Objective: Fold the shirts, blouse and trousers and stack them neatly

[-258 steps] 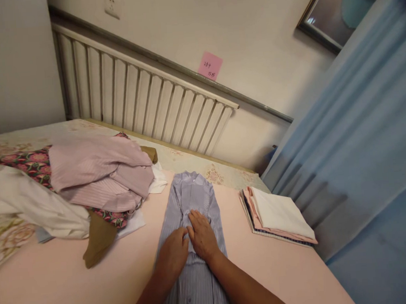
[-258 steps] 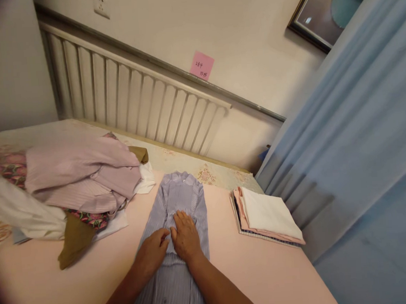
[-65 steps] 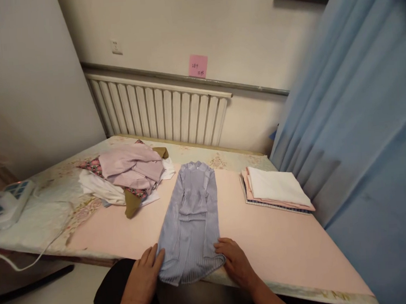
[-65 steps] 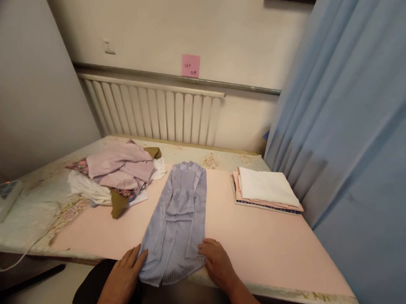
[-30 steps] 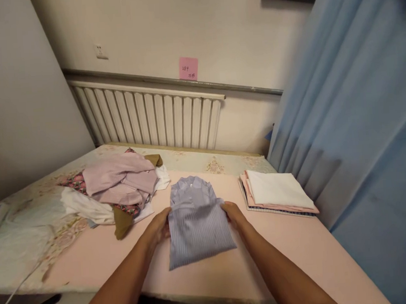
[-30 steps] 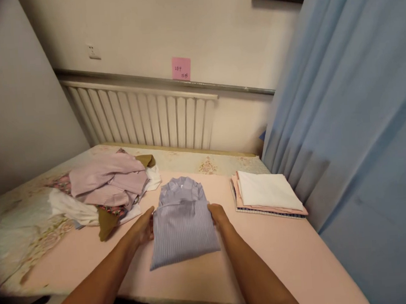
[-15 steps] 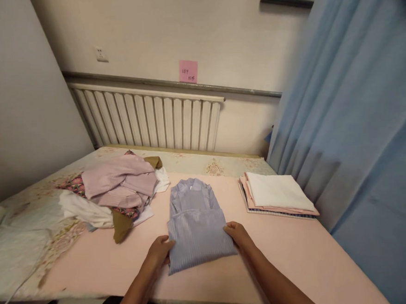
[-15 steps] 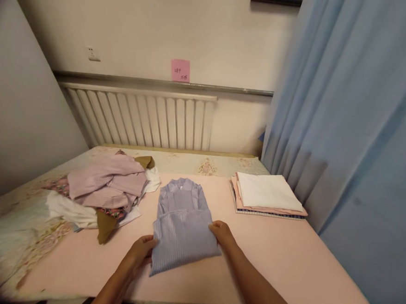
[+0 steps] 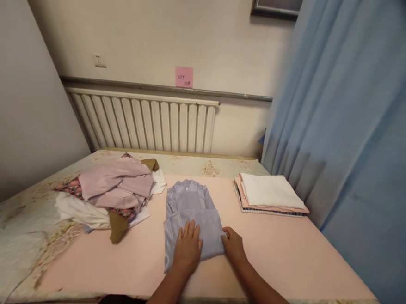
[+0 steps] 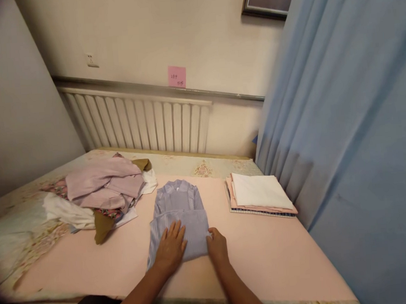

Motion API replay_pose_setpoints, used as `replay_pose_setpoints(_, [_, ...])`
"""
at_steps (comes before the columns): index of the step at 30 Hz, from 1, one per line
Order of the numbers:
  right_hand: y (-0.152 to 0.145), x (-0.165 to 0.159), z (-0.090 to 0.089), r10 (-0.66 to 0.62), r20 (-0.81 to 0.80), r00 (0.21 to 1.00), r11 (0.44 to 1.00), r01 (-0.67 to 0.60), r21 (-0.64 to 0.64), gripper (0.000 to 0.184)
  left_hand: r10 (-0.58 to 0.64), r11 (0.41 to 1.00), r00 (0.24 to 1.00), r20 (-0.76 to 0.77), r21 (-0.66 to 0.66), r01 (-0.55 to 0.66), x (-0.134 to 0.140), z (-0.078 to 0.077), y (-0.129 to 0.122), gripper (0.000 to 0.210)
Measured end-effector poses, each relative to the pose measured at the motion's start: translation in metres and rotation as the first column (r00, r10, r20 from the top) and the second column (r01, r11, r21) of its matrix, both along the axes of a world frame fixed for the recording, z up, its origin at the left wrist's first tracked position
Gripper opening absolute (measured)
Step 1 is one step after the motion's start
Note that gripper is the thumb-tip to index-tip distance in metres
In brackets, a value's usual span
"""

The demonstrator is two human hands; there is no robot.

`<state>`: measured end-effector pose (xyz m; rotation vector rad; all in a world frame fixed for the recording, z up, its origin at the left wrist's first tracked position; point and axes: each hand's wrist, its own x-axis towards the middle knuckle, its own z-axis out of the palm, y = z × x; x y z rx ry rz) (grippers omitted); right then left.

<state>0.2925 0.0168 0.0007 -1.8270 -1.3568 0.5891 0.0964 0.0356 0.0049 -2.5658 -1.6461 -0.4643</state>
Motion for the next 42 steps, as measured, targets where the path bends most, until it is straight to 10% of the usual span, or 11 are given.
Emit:
replay_pose_setpoints(12, [-0.019, 0.002, -0.007, -0.078, 0.171, 0.982, 0.979, 0.043, 0.2, 0.03, 0.002, 0.998, 1.0, -0.007, -0.07, -0.002, -0.009, -0.013, 0.004, 0.053])
replay_pose_setpoints(18, [-0.009, -0.024, 0.005, -0.052, 0.405, 0.913, 0.817, -0.194, 0.543, 0.039, 0.004, 0.994, 1.0, -0.016, -0.107, -0.006, -0.008, -0.005, 0.003, 0.054])
replay_pose_setpoints(24, [0.018, -0.078, 0.003, 0.354, 0.545, 0.761, 0.727, -0.59, 0.352, 0.045, -0.036, 0.985, 0.998, -0.058, -0.172, 0.026, -0.008, 0.003, 0.0, 0.058])
replay_pose_setpoints(30, [0.023, -0.079, -0.01, 0.333, 0.515, 0.79, 0.846, -0.491, 0.207, 0.045, -0.026, 0.986, 0.998, -0.063, -0.163, 0.016, -0.007, 0.002, 0.002, 0.058])
replay_pose_setpoints(42, [0.029, -0.058, -0.014, 0.305, 0.62, 0.723, 0.849, -0.502, 0.167, 0.042, 0.008, 0.991, 1.0, -0.019, -0.134, -0.011, -0.006, 0.001, 0.001, 0.053])
